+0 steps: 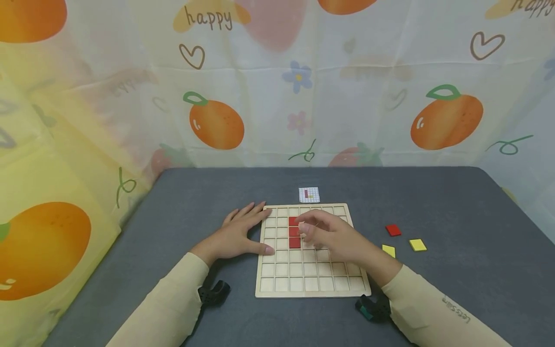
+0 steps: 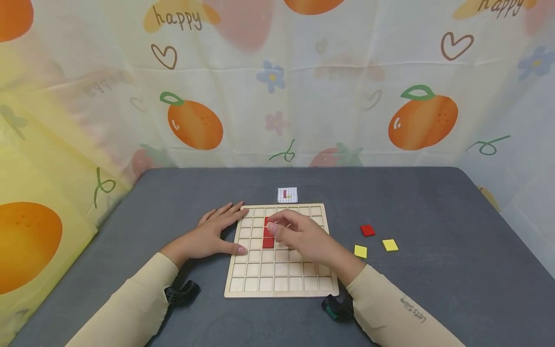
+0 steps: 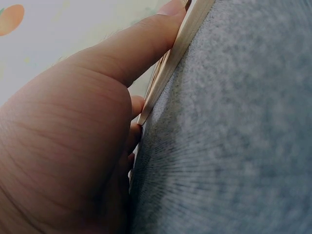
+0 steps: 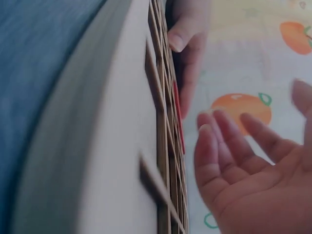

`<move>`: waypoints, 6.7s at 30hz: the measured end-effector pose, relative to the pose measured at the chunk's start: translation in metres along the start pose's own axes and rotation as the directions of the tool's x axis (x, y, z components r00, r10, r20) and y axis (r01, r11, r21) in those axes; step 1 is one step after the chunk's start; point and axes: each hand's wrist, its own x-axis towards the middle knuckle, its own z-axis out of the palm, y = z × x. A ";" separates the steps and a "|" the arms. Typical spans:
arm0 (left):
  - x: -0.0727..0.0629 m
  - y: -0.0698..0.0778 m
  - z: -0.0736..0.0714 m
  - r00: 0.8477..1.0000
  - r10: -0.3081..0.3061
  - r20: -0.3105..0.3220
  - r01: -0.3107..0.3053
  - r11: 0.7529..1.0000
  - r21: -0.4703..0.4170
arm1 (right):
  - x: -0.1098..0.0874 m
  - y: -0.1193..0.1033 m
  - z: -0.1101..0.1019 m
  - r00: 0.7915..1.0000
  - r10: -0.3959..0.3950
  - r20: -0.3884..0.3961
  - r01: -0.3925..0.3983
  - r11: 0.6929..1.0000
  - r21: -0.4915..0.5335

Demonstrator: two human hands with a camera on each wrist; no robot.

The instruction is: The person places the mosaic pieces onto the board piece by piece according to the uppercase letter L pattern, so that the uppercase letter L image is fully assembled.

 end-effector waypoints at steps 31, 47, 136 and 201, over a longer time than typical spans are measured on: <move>-0.003 0.002 -0.001 1.000 0.015 -0.002 -0.015 1.000 -0.027 | -0.066 0.022 -0.106 0.987 -0.005 -0.163 0.008 1.000 0.019; -0.002 0.003 0.001 1.000 0.010 0.000 -0.010 1.000 -0.024 | -0.092 0.057 -0.155 0.952 0.054 -0.302 -0.081 0.994 -0.075; -0.003 0.002 -0.002 1.000 0.008 0.003 -0.008 1.000 -0.020 | -0.025 0.017 0.003 0.994 -0.062 -0.087 0.053 0.994 -0.096; -0.002 0.001 0.000 1.000 0.002 -0.001 -0.002 1.000 -0.006 | -0.022 -0.002 0.002 0.998 -0.065 0.028 0.063 0.996 0.056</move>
